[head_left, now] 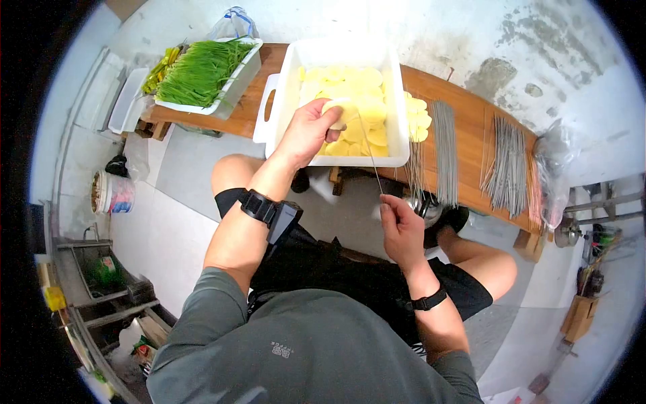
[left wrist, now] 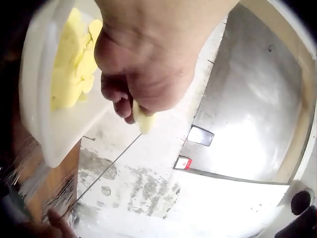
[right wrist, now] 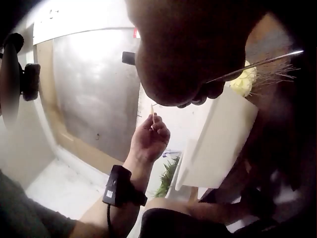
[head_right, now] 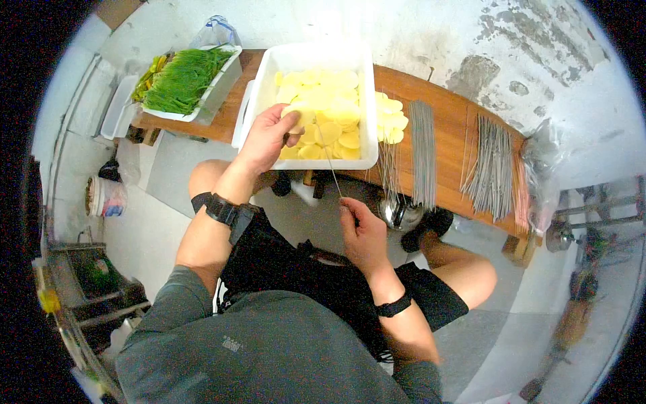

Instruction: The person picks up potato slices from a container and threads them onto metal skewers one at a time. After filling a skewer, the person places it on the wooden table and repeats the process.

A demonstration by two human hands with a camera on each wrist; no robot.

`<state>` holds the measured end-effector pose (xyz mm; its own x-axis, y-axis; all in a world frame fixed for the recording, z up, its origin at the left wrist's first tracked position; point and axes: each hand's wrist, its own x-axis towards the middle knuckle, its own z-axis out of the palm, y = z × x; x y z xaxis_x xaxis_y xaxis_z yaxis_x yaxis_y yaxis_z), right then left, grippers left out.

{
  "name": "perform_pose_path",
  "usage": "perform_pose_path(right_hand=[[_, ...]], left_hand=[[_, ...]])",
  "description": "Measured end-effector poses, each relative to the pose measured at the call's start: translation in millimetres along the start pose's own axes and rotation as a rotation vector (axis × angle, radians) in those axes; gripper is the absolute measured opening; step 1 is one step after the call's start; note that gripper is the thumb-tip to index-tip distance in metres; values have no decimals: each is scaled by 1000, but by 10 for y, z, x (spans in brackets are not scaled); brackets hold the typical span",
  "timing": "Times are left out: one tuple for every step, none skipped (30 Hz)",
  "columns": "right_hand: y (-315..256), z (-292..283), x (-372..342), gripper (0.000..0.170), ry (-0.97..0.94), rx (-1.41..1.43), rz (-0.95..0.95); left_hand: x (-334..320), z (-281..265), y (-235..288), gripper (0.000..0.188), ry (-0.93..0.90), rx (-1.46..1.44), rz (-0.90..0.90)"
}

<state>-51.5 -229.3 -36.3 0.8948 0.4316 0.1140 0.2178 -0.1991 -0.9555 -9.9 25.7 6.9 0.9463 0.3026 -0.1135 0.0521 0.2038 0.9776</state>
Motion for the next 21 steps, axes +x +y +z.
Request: perform_pose_path(right_hand=[[-2, 12, -16, 19, 16, -13, -11], [-9, 17, -28, 19, 14, -15, -13], [-15, 19, -43, 18, 26, -21, -26], [-20, 21, -57, 18, 39, -26, -40], [-21, 22, -72, 18, 40, -27, -40], [-19, 22, -79, 19, 46, -58, -64], [-22, 28, -80, 20, 53, -89, -92], [-29, 41, -87, 20, 54, -90, -96], [-37, 61, -98, 19, 29, -96, -103], [-51, 90, -116, 19, 2, -102, -110], [-62, 127, -134, 19, -6, -100, -115], [-79, 166, -144, 19, -22, -125, -120], [-99, 203, -150, 19, -39, -151, -128], [-96, 247, -158, 19, -51, -152, -138], [-71, 292, -170, 19, -32, -178, -211], [-64, 328, -172, 19, -10, -203, -285], [-71, 355, -177, 19, -15, -203, -296], [-83, 375, -197, 20, -16, -195, -266], [-99, 386, -213, 20, -15, -187, -235], [-127, 386, -218, 20, -15, -189, -243], [-154, 379, -229, 20, -10, -172, -215]], left_hand=[[-28, 14, 17, 21, 3, -3, 3], [-60, 34, 49, 21, -12, -2, -13], [-87, 40, 65, 21, -28, -1, -31], [-97, 30, 67, 21, -28, -2, -31], [-103, 17, 70, 21, -28, 14, -17], [-109, 4, 76, 21, -27, 31, -2], [-122, -9, 90, 21, -28, 30, 2], [-147, -23, 96, 20, -15, 25, 11], [-182, -44, 95, 19, 1, 19, 19], [-214, -69, 90, 19, 5, 19, 23], [-242, -98, 78, 18, 6, -22, 48], [-276, -138, 73, 17, 9, -65, 76], [-316, -185, 75, 17, 21, -67, 84], [-357, -231, 78, 19, -1, -96, 88], [-405, -269, 86, 20, -23, -125, 92], [-459, -294, 106, 18, -7, -152, 75], [-494, -324, 117, 18, -1, -154, 86], [-520, -352, 113, 19, 18, -212, 66], [-533, -374, 111, 20, 36, -270, 45], [-526, -394, 119, 20, 36, -272, 54], [-517, -412, 120, 20, 41, -277, 59]])
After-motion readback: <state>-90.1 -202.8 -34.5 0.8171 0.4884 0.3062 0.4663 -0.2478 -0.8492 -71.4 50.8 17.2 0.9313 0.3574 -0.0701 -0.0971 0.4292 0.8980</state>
